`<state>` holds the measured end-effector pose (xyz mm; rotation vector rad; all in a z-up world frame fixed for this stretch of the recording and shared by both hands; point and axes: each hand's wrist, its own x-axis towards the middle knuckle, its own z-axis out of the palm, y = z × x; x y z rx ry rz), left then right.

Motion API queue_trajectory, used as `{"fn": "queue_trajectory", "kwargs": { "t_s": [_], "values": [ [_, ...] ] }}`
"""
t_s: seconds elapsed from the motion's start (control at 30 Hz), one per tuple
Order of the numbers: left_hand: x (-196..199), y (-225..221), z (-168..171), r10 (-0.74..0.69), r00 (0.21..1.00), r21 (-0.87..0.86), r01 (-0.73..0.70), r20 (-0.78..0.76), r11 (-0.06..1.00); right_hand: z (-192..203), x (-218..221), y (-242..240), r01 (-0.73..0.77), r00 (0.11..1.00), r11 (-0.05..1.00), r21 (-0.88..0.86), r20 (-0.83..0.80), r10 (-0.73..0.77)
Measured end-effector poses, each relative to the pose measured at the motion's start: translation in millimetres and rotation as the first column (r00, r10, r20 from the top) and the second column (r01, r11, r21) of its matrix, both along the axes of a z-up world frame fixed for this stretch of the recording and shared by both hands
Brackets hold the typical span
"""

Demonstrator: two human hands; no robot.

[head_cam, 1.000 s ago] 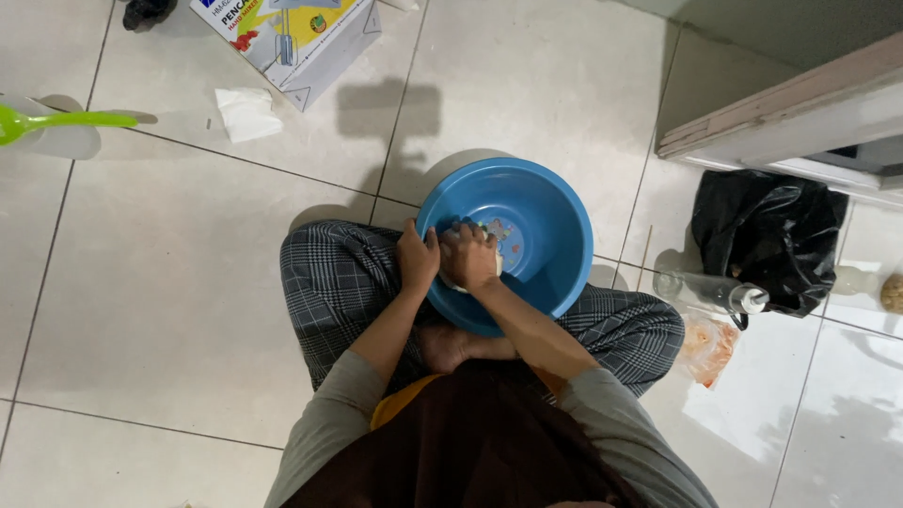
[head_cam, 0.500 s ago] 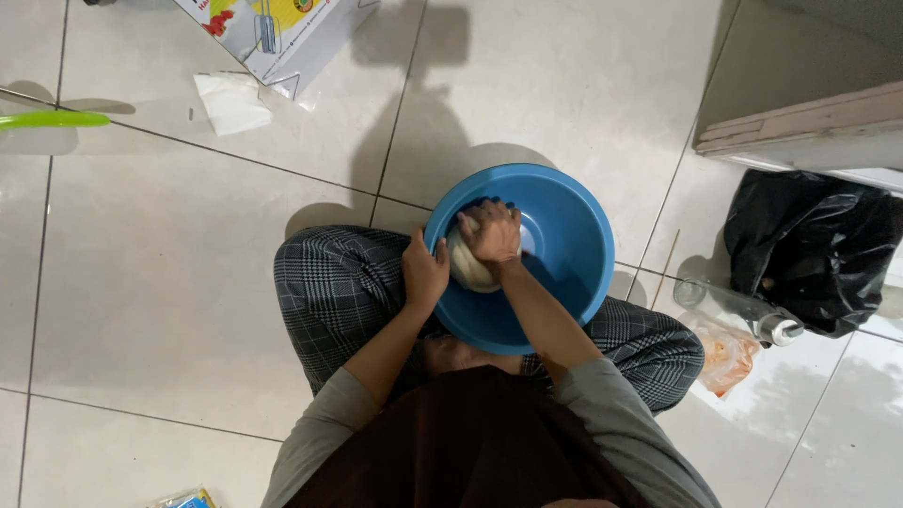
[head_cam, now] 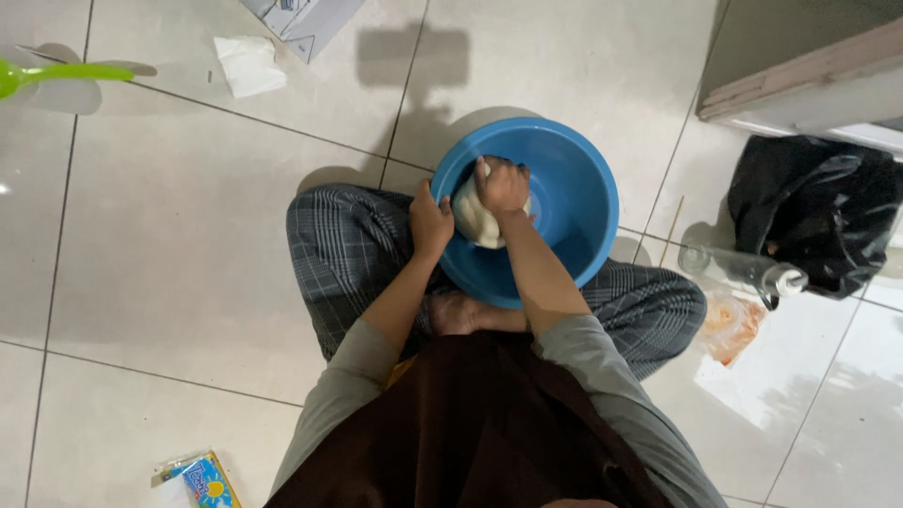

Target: Kneading a ball of dough in a blue plastic bowl while sitting on the floor.

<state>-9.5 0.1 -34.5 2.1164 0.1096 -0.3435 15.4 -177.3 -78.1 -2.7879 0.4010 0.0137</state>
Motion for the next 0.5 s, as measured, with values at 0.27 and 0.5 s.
{"fn": "queue_trajectory", "kwargs": {
  "t_s": [0.27, 0.5],
  "values": [
    [-8, 6, 4, -0.007, 0.999, -0.059, 0.006, -0.031, 0.998, 12, -40, 12, 0.093, 0.978, 0.996, 0.014, -0.191, -0.089],
    [-11, 7, -11, -0.008, 0.999, -0.077, 0.011, 0.035, 0.997, 88, -98, 14, 0.000, 0.977, 0.991, 0.132, -0.213, 0.028]
  ]
}}
